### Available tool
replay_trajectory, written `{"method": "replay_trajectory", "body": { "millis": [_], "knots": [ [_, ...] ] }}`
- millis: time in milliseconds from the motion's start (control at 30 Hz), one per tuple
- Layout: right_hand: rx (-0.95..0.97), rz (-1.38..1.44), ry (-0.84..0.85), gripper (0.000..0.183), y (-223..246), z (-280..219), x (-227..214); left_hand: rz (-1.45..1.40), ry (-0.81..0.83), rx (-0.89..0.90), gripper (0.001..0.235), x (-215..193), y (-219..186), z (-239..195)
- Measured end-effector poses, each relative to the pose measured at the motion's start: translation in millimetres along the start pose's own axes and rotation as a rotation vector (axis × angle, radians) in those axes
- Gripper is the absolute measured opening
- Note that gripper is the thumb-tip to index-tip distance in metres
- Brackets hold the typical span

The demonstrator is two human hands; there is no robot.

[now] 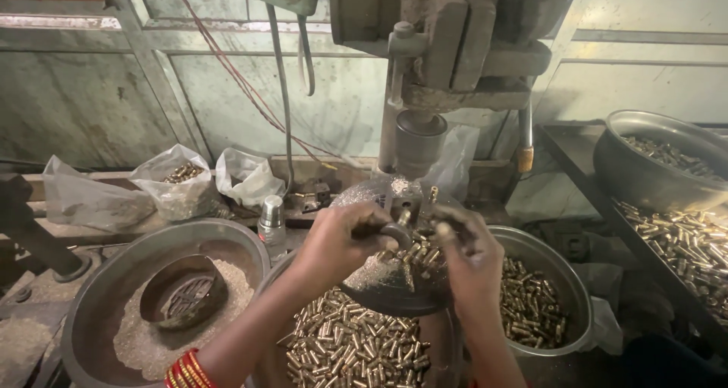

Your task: Operates a machine to process or sort small cylindrical metal parts.

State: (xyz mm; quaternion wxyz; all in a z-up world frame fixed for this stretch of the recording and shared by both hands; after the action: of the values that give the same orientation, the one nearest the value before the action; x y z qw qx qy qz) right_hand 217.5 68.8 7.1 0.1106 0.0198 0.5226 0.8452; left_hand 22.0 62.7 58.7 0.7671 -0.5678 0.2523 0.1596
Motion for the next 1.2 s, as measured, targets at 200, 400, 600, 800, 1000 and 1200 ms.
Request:
{"method": "replay_trajectory", "body": {
  "millis": [200, 400, 600, 800, 1000, 1200],
  "knots": [
    [-0.050, -0.118, -0.124, 0.022, -11.4, -7.0, -15.8, 0.006, -0.124, 0.238, 0.027, 5.5, -5.6, 7.0],
    [-0.017, 0.054, -0.121, 0.021, -6.0, -8.8, -9.8, 0.106, -0.194, 0.330, 0.026, 5.4, -25.4, 8.3],
    [-0.268, -0.070, -0.133, 0.025, 24.6, -2.1, -19.6, 0.103, -0.228, 0.281, 0.073, 0.1, 6.4, 24.5],
    [-0.554, -0.444, -0.266, 0.068, 72.7, 106.7, -62.6, -0.078, -0.117, 0.312, 0.081, 4.0, 1.8, 25.4],
    [-0.486, -0.534, 0.024, 0.025, -66.4, 264.7, -58.3, -0.269, -0.086, 0.099, 0.074, 9.1, 9.6, 29.5],
    [-0.891, -0.810, -0.030, 0.042, -48.6, 264.3, -28.1, -0.154, -0.154, 0.213, 0.071, -1.5, 2.6, 27.1]
  ]
}}
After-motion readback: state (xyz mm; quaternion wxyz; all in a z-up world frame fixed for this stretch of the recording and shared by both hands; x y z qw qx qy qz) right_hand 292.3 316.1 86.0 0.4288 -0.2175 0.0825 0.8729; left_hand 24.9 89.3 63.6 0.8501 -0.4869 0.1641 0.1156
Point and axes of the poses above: each hand's wrist, its own z-axis towards the middle knuckle, its own x-axis out of the palm, y = z × x, the point moved 7 cm from there along z, towards the middle knuckle, and after that the axes turned 2 degrees about -y, right-handed, at the moved point
